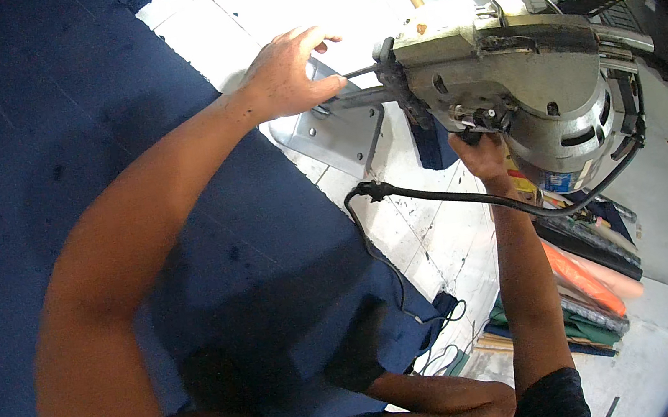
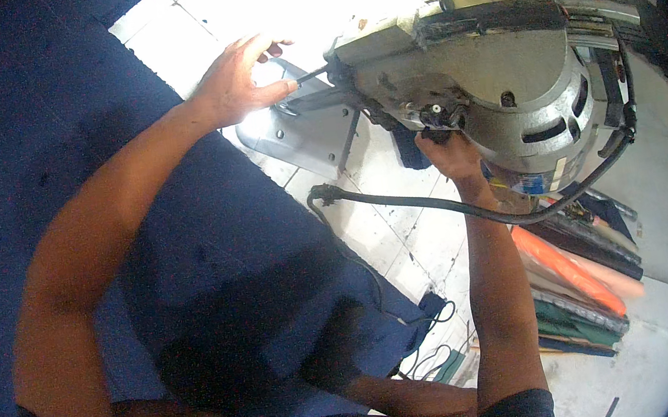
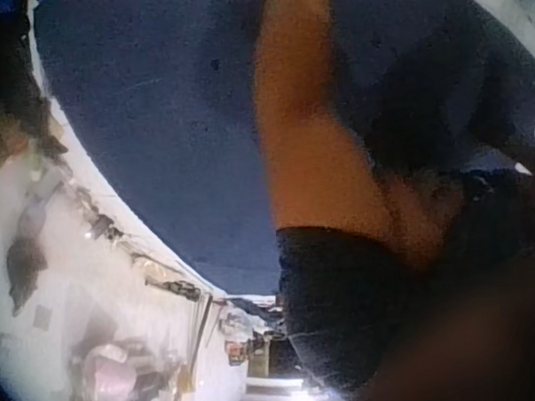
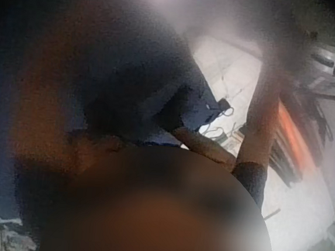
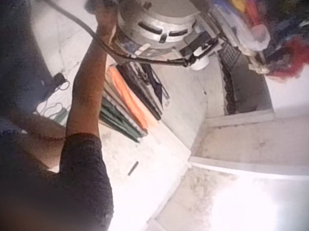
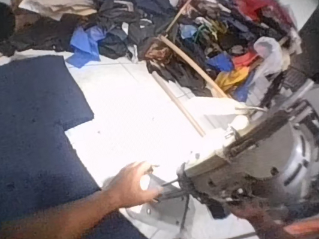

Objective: The person uses an electric fabric cutting machine to cut a large piece of blue fabric on the floor. They guide the machine along the material, then remove and set aside the cut strips.

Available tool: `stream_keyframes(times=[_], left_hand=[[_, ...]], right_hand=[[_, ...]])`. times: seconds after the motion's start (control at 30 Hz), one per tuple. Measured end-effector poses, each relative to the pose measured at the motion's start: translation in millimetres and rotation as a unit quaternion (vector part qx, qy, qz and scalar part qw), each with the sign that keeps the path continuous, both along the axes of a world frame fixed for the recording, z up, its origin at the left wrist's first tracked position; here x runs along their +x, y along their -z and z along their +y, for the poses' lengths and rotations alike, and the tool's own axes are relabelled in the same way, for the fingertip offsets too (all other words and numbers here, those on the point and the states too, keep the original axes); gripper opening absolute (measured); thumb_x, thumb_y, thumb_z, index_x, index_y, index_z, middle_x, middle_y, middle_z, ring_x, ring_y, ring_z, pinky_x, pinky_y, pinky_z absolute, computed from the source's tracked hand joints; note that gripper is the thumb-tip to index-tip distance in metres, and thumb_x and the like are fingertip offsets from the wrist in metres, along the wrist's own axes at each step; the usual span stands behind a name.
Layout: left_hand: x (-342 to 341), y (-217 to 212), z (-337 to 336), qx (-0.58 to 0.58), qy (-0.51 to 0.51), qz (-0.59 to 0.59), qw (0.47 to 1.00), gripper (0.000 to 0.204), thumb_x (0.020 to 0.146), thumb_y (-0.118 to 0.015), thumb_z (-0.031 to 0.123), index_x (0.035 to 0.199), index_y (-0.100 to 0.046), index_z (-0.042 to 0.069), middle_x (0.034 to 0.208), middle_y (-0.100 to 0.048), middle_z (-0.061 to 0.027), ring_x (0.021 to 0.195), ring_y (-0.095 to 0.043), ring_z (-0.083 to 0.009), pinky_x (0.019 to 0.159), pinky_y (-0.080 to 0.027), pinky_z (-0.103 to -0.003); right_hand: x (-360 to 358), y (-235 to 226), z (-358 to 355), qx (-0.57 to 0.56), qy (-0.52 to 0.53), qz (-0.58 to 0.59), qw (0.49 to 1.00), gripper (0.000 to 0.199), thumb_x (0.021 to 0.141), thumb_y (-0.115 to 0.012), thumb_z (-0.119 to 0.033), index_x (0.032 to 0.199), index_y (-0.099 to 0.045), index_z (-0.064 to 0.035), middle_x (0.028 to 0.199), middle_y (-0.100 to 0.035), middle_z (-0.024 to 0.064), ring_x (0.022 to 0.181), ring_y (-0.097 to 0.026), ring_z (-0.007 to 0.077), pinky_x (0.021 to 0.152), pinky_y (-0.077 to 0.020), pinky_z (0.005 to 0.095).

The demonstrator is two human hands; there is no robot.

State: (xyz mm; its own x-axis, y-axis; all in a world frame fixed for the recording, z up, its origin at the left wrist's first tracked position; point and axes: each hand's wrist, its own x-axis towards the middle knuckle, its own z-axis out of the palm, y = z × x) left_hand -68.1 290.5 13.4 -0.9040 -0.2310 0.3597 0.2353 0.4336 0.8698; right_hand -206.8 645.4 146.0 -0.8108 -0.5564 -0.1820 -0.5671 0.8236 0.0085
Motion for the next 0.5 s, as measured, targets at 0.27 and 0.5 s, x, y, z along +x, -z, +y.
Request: stream_keyframes(times=[0.27,0.5], left_hand=[[0.3,-34.9,13.0,-0.08,0.008,0.027,0.996,0.059,0.079,-0.074,0.042,0.125,-0.058,0.009,0.11,-0.061,-0.0152,0.107,-0.057,-0.0305,0.092,-0.044,-0.045],[-18.1,-27.9,11.7,-0.129,-0.067,0.046,0.988,0.065,0.074,-0.074,0.049,0.126,-0.059,0.013,0.111,-0.063,-0.0126,0.109,-0.06,-0.0317,0.094,-0.043,-0.05]], right_hand=[[-5.5,4.0,6.2,0.033,-0.008,0.041,0.999,0.039,0.085,-0.069,-0.03,0.118,-0.063,-0.0091,0.117,-0.066,0.0132,0.112,-0.061,0.0292,0.1,-0.0437,0.0405],[-6.6,3.8,8.3,0.053,-0.023,0.052,0.997,0.059,0.085,-0.065,-0.046,0.131,-0.055,-0.0113,0.13,-0.06,0.0161,0.119,-0.058,0.0357,0.104,-0.0432,0.0408]])
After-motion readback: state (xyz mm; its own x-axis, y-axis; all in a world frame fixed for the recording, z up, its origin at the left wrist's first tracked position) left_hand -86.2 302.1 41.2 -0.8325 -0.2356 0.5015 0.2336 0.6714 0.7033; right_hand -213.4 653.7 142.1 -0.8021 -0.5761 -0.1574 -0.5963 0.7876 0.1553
